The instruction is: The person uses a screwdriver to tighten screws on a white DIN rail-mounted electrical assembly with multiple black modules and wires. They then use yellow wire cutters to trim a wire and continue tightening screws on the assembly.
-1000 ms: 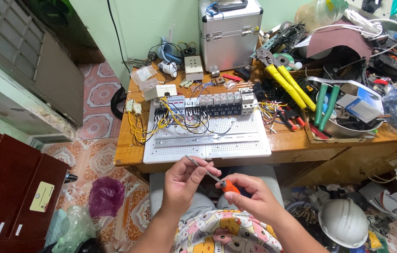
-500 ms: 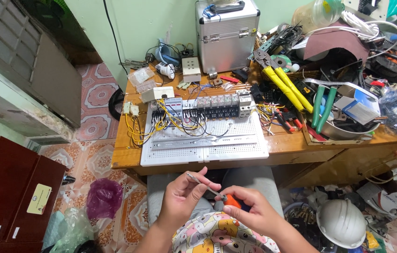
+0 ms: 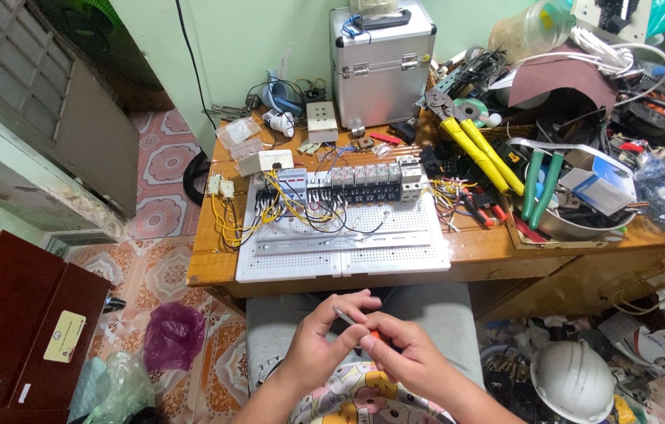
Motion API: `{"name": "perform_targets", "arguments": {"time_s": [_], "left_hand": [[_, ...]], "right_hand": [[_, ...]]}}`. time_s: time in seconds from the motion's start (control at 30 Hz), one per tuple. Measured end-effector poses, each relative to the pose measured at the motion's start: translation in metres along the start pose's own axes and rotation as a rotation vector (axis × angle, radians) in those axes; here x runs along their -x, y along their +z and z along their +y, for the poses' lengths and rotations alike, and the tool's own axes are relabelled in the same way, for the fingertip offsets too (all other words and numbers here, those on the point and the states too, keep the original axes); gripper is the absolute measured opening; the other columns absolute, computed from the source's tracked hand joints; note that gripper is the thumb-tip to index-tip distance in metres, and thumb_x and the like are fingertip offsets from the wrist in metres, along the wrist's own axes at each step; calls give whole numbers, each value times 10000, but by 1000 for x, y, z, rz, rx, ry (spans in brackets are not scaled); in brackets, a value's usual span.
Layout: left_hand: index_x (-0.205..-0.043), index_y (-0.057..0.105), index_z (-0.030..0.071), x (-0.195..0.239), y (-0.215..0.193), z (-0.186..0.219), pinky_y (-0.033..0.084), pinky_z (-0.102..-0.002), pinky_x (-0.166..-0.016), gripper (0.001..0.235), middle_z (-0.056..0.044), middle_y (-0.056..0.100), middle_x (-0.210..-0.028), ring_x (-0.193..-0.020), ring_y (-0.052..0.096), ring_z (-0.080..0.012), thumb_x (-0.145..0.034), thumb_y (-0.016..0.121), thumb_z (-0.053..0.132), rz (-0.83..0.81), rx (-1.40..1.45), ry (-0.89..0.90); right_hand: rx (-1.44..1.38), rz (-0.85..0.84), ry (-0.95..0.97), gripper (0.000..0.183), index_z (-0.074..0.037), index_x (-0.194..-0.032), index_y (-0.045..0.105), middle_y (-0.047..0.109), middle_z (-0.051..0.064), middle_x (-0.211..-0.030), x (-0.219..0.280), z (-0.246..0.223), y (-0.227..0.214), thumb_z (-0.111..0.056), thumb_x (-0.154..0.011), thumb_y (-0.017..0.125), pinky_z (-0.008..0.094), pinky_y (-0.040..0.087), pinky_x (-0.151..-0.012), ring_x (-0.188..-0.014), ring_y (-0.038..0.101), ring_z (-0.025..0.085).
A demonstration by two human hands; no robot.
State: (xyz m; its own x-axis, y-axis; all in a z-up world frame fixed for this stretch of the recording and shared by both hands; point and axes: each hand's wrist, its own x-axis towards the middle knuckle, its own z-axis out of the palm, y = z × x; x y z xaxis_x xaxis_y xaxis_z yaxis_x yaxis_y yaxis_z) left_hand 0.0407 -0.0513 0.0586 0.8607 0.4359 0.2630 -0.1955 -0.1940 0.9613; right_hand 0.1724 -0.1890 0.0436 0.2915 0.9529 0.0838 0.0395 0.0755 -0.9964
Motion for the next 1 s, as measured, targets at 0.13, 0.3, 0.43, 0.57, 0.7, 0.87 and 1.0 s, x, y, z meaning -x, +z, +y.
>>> {"name": "perform_targets", "arguments": {"time_s": [0.13,0.3,0.43,0.57,0.7,0.87,1.0], "left_hand": [[-1502,372,65,9,4,-16,576,-324,-897,813,-134,547,-1384,-1124,632,-192,-931,645,575,-127,368,-141],[-1541,348,123,17,20,-46,581,-306,-898,794,-88,648,-1148,-965,674,-161,-870,730,-60,36,432,-211],[-1253,602,7,11,12,-56,616,-304,-605,361,-156,692,-994,-789,702,-190,-905,689,46,254,371,-225],[-1293,606,-31,9,9,-72,663,-310,-596,371,-190,648,-1077,-806,748,-244,-954,597,120,381,366,-209],[-1308,606,-70,6,3,-100,588,-284,-525,393,-243,687,-1042,-785,709,-256,-959,607,110,491,481,-246],[-1303,548,-7,-22,-28,-78,557,-286,-661,325,-189,631,-1181,-866,641,-241,-986,565,64,550,568,-232],[-1309,518,0,-64,-51,-73,620,-245,-677,372,-181,654,-1181,-880,695,-205,-971,635,103,557,440,24]], "right_hand": [[-131,45,-96,215,-54,-1119,652,587,43,-750,-14,7,4,-222,-1031,549,248,489,-490,-543,540,111],[-422,324,-108,176,-29,-1027,612,603,125,-791,-48,23,5,-197,-994,575,312,482,-675,-751,580,191],[-698,416,-67,247,0,-1134,573,645,186,-907,-71,22,-4,-212,-1019,520,373,486,-872,-881,634,278],[-713,402,-113,205,-50,-1060,608,721,158,-906,-85,42,-8,-247,-1043,553,448,569,-913,-924,731,330],[-695,344,-145,237,-13,-1019,613,751,238,-1117,-90,39,3,-240,-1035,546,499,592,-905,-978,753,405],[-574,287,36,271,64,-1109,667,732,230,-1220,-106,29,0,-164,-1001,568,374,606,-858,-1036,710,280],[-215,300,33,357,62,-1170,707,709,265,-1108,-141,34,-28,-235,-974,700,467,584,-920,-988,701,314]]}}
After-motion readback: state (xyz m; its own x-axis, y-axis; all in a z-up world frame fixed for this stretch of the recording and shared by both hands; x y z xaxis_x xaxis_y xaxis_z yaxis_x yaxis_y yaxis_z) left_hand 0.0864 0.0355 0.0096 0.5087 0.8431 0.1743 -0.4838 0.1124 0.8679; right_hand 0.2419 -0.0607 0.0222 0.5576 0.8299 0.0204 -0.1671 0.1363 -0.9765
